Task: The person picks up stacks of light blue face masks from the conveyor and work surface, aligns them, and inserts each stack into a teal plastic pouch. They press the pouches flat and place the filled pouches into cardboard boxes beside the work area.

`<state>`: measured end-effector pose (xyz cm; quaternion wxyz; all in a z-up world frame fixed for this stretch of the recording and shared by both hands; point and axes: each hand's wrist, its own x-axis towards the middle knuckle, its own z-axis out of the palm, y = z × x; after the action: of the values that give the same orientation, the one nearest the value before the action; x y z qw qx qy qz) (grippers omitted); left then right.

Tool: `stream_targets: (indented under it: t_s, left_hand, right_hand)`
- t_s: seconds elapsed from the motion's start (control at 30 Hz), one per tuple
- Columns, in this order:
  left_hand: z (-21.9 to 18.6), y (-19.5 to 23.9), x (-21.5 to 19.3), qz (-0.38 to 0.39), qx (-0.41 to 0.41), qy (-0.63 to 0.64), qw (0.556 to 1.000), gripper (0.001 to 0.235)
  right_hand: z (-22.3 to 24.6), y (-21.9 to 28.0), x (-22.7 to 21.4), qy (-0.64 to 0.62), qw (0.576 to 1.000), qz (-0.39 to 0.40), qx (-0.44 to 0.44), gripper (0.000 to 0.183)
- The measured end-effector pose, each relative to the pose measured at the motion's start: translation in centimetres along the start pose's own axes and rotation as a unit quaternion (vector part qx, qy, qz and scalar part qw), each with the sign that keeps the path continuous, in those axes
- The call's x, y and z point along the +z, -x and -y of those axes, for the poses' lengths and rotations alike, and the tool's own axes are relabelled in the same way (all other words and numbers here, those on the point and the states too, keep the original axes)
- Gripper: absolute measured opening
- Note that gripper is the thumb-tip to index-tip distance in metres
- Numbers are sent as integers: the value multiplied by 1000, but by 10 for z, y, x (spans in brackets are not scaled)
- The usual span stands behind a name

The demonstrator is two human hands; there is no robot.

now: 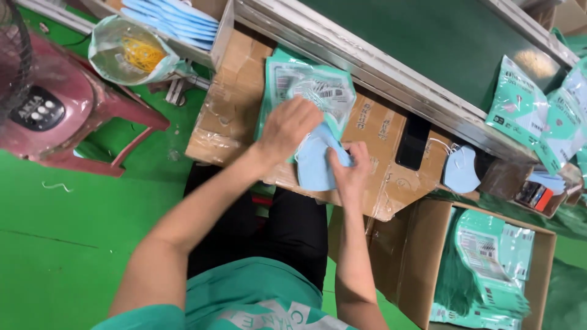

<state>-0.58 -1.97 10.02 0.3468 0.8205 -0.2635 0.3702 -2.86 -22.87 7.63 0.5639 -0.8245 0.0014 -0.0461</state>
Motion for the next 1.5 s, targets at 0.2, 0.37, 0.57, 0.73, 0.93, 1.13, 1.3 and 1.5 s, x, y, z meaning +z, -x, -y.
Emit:
stream_targets:
  t_s: [0.2, 0.37, 0.57, 0.73, 0.93, 1.13, 1.3, 1.5]
  left_hand:
    - [-41, 11, -10, 39, 37, 52, 997, 19]
    - [-39, 8, -29, -196, -189, 113, 955, 41]
    - [-24, 83, 60, -50, -496, 360, 789, 46]
    - [-34, 72, 37, -81, -463, 363, 805, 45]
    - [-37, 68, 30, -68, -529, 347, 771, 36]
    - [-58, 102, 56, 12, -479, 473, 739, 33]
    - [-94, 27, -24, 265, -298, 279, 874, 18]
    - [-96, -71, -89, 55, -72, 24, 996, 45]
  right_hand:
    - [-10, 0, 1, 35, 987, -110, -109, 20]
    - [5, -2, -3, -161, 978, -126, 28, 30]
    - [4, -4, 24, -80, 989, -123, -14, 52]
    - [-17, 26, 34, -312, 939, -67, 124, 38]
    - [-20, 33, 34, -460, 863, 69, 195, 27]
    - [-3, 26, 39, -528, 825, -28, 198, 20]
    - [-10, 20, -6, -155, 988, -6, 9, 18]
    - [49, 39, -29, 27, 993, 27, -113, 24]
